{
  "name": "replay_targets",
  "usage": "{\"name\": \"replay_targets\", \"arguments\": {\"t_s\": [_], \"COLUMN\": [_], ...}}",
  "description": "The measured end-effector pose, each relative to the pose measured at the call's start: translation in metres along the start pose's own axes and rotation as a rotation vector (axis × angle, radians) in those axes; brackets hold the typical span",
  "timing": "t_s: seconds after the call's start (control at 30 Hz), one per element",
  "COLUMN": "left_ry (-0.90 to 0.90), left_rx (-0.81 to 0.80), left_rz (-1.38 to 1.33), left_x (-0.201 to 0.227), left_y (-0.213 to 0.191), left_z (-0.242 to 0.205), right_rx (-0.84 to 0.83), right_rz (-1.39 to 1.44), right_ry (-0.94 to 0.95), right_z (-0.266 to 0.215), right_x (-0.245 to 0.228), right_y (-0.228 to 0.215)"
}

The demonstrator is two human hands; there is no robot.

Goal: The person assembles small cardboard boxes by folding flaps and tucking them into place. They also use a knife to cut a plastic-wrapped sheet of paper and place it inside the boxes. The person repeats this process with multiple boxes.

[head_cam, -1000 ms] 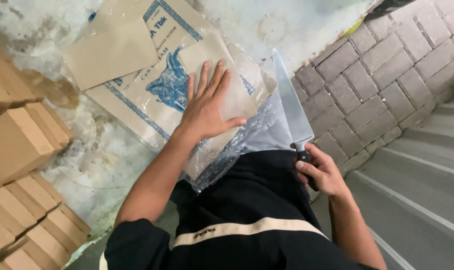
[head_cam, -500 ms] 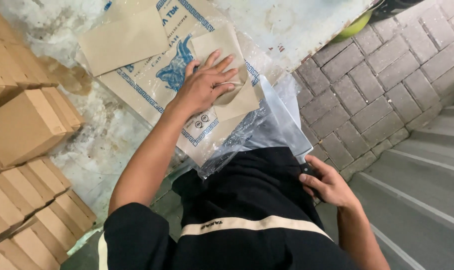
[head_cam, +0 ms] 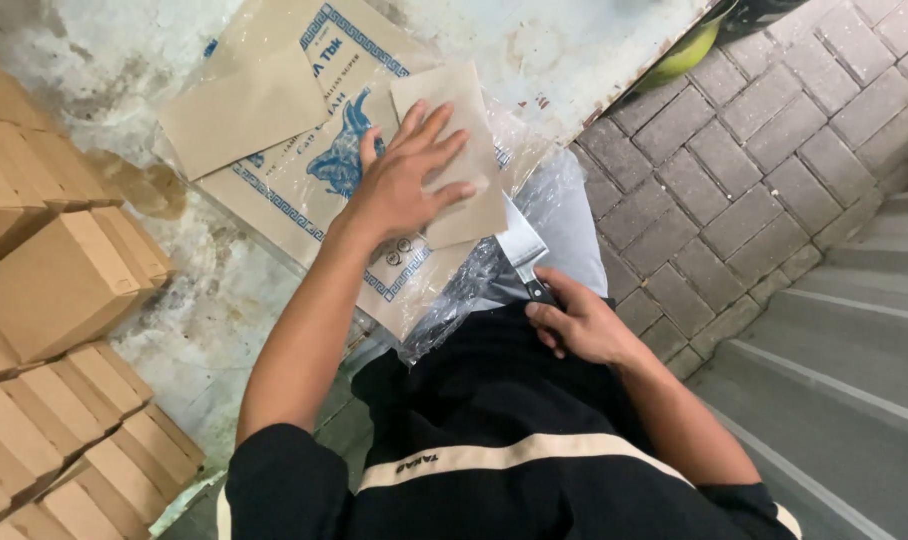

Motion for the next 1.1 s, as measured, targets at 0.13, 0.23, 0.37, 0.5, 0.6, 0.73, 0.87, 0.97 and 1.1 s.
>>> {"name": "replay_targets", "arguments": {"t_s": [0.13, 0.23, 0.37, 0.5, 0.6, 0.73, 0.87, 0.97, 1.1], "left_ry": [-0.112, -0.148, -0.265, -0.273, -0.326, -0.327, -0.324, -0.336, -0.335], "left_rx": [0.044, 0.023, -0.081, 0.132, 0.196, 0.246, 0.233, 0.218, 0.207], "left_rz": [0.141, 0.188, 0.186, 0.108, 0.119, 0.036, 0.032, 0.050, 0.084], "left_x": [-0.003, -0.015, -0.006, -0.017, -0.016, -0.019, -0.024, -0.026, -0.029], "left_y": [-0.018, -0.009, 0.007, 0.030, 0.030, 0.032, 0.039, 0.042, 0.040], "left_z": [0.029, 0.047, 0.020, -0.009, -0.020, -0.010, -0.005, -0.005, -0.002], "right_rx": [-0.001, -0.004, -0.068, -0.098, -0.120, -0.112, -0.055, -0.009, 0.036], "right_rz": [0.210, 0.268, 0.267, 0.187, 0.184, 0.146, 0.137, 0.158, 0.167], "right_ry": [-0.193, -0.215, -0.229, -0.109, -0.094, -0.119, -0.144, -0.176, -0.188], "right_z": [0.021, 0.032, 0.024, 0.019, 0.026, 0.044, 0.058, 0.060, 0.060], "right_x": [-0.002, 0.011, 0.006, 0.011, 0.018, 0.014, 0.011, 0.009, 0.007], "right_y": [0.010, 0.010, 0.008, 0.006, 0.009, 0.010, 0.009, 0.006, 0.002]}}
Point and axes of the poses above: each hand's wrist, its own z-axis towards the middle knuckle, its own y-axis out of the palm, x = y × z, the point moved 7 cm from there along z, towards the middle knuckle, and after that the axes turned 12 degrees about -x, right-handed, at the moved point
